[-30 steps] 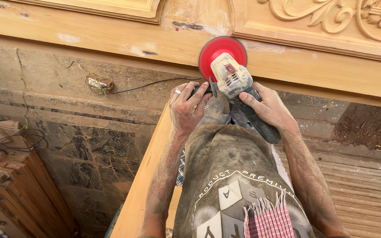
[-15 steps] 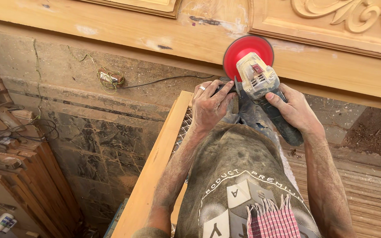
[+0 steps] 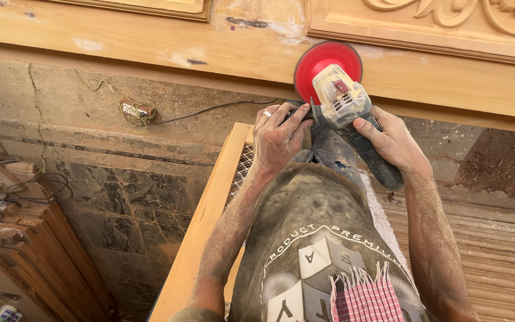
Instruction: The person uses a handheld power sander to smooth the surface of a large, carved wooden panel. They move the sander across the flat areas and along the edges of the intricate carvings, generating wood dust as they work.
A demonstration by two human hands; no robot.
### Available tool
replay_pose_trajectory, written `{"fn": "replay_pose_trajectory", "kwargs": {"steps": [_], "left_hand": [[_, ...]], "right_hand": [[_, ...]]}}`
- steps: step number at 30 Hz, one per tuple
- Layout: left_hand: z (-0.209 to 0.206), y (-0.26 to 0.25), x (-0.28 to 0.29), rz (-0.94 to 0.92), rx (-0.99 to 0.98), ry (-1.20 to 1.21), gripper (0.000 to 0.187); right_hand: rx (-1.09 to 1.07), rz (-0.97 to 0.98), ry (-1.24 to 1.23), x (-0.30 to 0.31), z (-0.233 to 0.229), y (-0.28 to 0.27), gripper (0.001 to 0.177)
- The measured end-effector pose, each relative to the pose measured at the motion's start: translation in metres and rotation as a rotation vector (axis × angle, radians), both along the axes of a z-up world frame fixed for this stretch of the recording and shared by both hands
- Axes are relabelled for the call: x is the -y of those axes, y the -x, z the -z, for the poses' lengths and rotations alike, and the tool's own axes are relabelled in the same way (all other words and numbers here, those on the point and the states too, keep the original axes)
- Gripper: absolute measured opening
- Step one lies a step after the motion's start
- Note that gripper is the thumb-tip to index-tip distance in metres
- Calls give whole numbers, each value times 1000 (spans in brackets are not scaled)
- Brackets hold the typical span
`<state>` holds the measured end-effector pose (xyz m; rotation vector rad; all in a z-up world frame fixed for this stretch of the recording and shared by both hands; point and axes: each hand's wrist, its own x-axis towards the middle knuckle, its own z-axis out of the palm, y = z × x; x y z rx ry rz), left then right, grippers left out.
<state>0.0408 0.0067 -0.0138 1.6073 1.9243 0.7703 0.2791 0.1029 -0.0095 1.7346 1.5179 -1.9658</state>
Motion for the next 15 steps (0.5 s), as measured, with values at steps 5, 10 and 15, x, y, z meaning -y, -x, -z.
{"fn": "replay_pose_trajectory", "kwargs": {"steps": [5,10,15], "left_hand": [[-1,-12,-4,19,-3,5,37],[-1,-26,-8,32,3,12,38],[0,-45,-12,37,7,12,39]], "right_hand": [[21,52,24,0,-3,-11,64],[-22,48,4,-2,-2,-28,63],[-109,105,17,-1,4,-52,60]]}}
